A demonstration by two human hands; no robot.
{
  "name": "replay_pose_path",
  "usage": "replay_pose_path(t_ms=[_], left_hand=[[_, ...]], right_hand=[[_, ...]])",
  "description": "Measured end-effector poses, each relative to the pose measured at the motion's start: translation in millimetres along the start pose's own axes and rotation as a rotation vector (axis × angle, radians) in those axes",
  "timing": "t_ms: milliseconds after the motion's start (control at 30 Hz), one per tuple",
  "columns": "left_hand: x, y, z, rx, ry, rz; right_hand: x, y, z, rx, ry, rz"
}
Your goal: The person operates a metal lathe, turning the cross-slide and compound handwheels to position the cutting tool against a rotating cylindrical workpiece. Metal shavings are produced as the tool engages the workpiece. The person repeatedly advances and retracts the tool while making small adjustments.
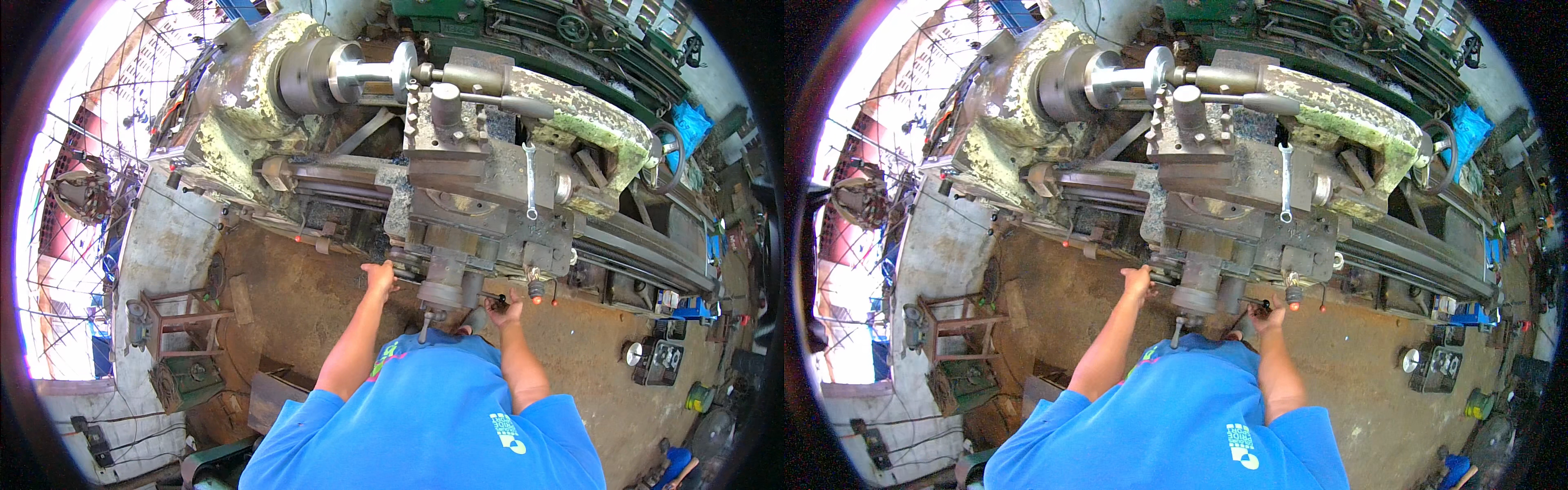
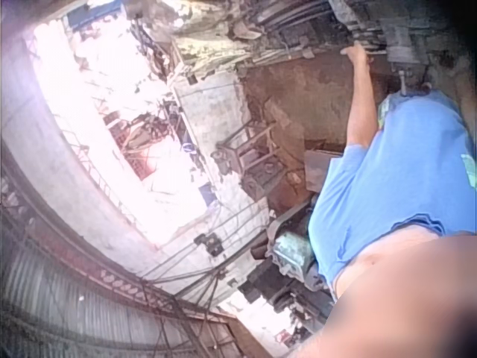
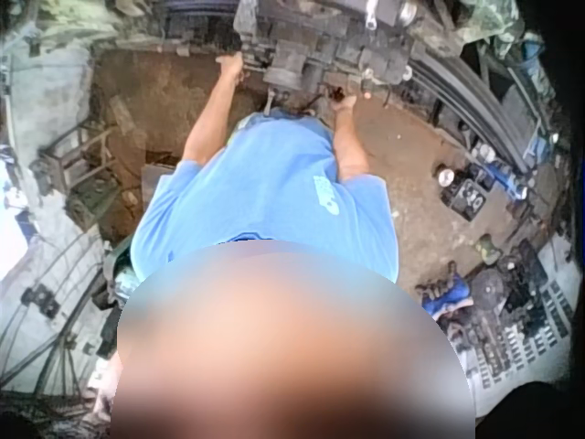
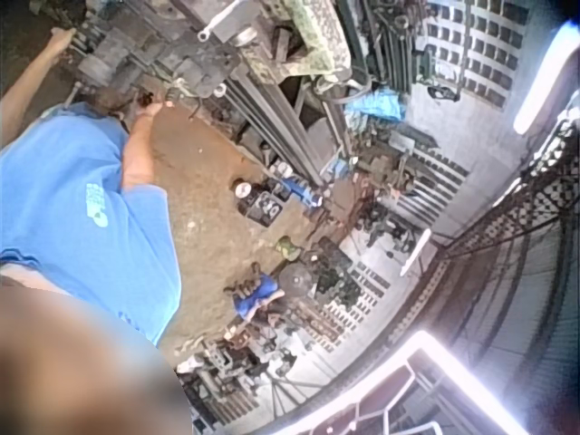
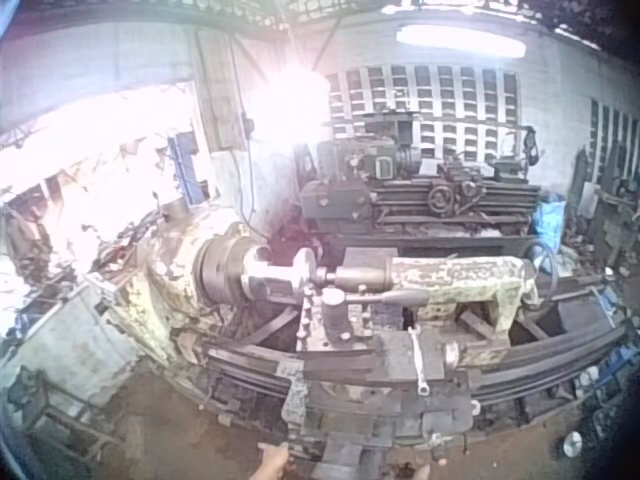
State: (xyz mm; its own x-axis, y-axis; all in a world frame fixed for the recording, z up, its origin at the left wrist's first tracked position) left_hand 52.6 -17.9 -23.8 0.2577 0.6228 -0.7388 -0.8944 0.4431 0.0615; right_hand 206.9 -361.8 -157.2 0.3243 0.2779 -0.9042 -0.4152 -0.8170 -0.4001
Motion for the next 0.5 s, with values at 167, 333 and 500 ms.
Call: replay_pose_path(t_ms=[167,333,500], left_hand=[[-1,1,1,-0.007,0.005,-0.007],[1,2,-1,-0.04,0.009,-0.002],[6,4,-2,-0.018,0.005,0.004]], right_hand=[[-8,0,5,-0.01,0.009,0.057],[-12,2,6,0.028,0.002,0.093],[-16,0,5,0.005,0.006,0.076]])
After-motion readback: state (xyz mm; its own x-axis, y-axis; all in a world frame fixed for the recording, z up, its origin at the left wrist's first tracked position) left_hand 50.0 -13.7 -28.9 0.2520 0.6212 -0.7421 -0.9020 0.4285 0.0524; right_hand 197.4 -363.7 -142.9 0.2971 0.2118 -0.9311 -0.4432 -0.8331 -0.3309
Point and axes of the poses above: each hand's wrist, its own x-axis towards the middle knuckle, its own y-axis out of the back of the hand, z = x × y, the point moved 2 cm from there along x, towards the middle knuckle, and after that the axes turned 11 degrees about -x, right-handed, at the moved point
